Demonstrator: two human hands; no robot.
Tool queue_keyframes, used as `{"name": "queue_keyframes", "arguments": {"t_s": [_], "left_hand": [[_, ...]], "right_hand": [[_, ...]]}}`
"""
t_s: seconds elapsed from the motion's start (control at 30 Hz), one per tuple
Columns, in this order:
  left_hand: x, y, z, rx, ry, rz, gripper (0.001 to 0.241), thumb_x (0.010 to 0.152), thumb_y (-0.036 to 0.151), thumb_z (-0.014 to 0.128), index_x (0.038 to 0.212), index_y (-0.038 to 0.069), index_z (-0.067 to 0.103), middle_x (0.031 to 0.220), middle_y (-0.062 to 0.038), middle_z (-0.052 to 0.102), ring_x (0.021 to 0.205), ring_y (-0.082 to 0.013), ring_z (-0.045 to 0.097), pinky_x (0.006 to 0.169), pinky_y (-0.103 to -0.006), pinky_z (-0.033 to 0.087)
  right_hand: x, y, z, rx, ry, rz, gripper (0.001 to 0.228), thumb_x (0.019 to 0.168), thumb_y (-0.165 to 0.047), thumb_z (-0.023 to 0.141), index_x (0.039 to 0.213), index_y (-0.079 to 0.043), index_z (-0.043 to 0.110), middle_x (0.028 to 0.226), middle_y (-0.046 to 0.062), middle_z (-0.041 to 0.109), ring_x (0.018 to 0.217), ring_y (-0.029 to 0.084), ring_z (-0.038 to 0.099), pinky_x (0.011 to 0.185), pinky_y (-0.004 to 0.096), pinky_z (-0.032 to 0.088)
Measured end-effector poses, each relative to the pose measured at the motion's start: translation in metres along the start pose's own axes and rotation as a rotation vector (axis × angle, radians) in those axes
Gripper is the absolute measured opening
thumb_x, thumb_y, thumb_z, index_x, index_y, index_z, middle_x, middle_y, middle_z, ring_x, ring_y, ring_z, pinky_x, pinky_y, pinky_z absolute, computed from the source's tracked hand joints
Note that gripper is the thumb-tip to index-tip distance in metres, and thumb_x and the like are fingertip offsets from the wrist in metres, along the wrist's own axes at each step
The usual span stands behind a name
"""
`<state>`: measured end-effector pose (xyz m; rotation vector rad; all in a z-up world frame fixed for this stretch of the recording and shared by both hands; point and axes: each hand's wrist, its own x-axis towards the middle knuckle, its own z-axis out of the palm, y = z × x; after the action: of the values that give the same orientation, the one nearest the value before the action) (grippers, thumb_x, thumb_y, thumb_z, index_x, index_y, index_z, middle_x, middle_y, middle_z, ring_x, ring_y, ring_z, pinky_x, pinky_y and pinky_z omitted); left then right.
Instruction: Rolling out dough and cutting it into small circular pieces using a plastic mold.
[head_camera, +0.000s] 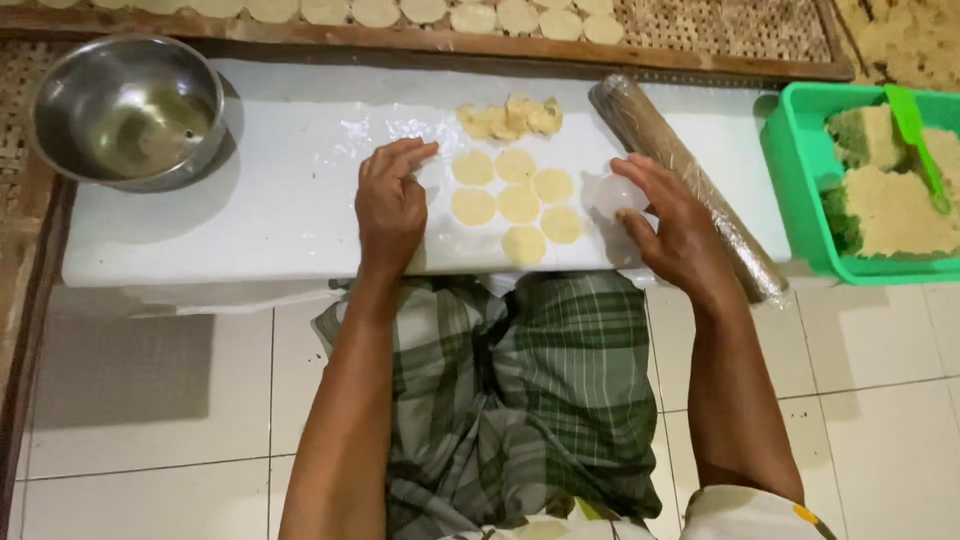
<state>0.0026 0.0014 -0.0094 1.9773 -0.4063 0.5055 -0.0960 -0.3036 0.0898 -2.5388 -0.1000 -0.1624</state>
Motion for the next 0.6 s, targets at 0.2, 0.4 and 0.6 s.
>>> {"name": "queue_keyframes", "arguments": {"t_s": [0.2, 0.4, 0.6], "left_hand": [[0.005, 0.008, 0.0, 0.017, -0.058, -0.12, 0.053, 0.081, -0.01, 0.047, 0.121, 0.011, 0.075, 0.132, -0.008, 0.068, 0.125, -0.0275, 0.059, 0.107, -0.0387, 0.05], [0.005, 0.014, -0.001, -0.01, -0.05, -0.137, 0.054, 0.081, -0.011, 0.047, 0.121, 0.01, 0.075, 0.133, -0.009, 0.067, 0.126, -0.0261, 0.061, 0.103, -0.0364, 0.053], [0.006, 0.024, -0.001, -0.091, -0.048, -0.27, 0.05, 0.085, -0.011, 0.047, 0.122, 0.009, 0.074, 0.134, -0.008, 0.066, 0.12, -0.0204, 0.063, 0.091, -0.0309, 0.056]], "right_hand": [[-0.014, 0.039, 0.023, -0.211, 0.126, -0.143, 0.074, 0.085, 0.014, 0.056, 0.151, -0.019, 0.056, 0.17, 0.016, 0.028, 0.157, 0.045, 0.028, 0.125, 0.058, 0.034], [-0.024, 0.036, 0.046, -0.494, 0.132, -0.22, 0.047, 0.09, 0.005, 0.068, 0.126, -0.025, 0.076, 0.173, 0.007, 0.024, 0.161, 0.04, 0.006, 0.128, 0.07, 0.008], [-0.023, 0.043, 0.046, -0.418, 0.107, -0.215, 0.04, 0.083, 0.002, 0.071, 0.114, -0.022, 0.08, 0.171, 0.007, 0.027, 0.159, 0.039, 0.008, 0.126, 0.071, 0.006]]}}
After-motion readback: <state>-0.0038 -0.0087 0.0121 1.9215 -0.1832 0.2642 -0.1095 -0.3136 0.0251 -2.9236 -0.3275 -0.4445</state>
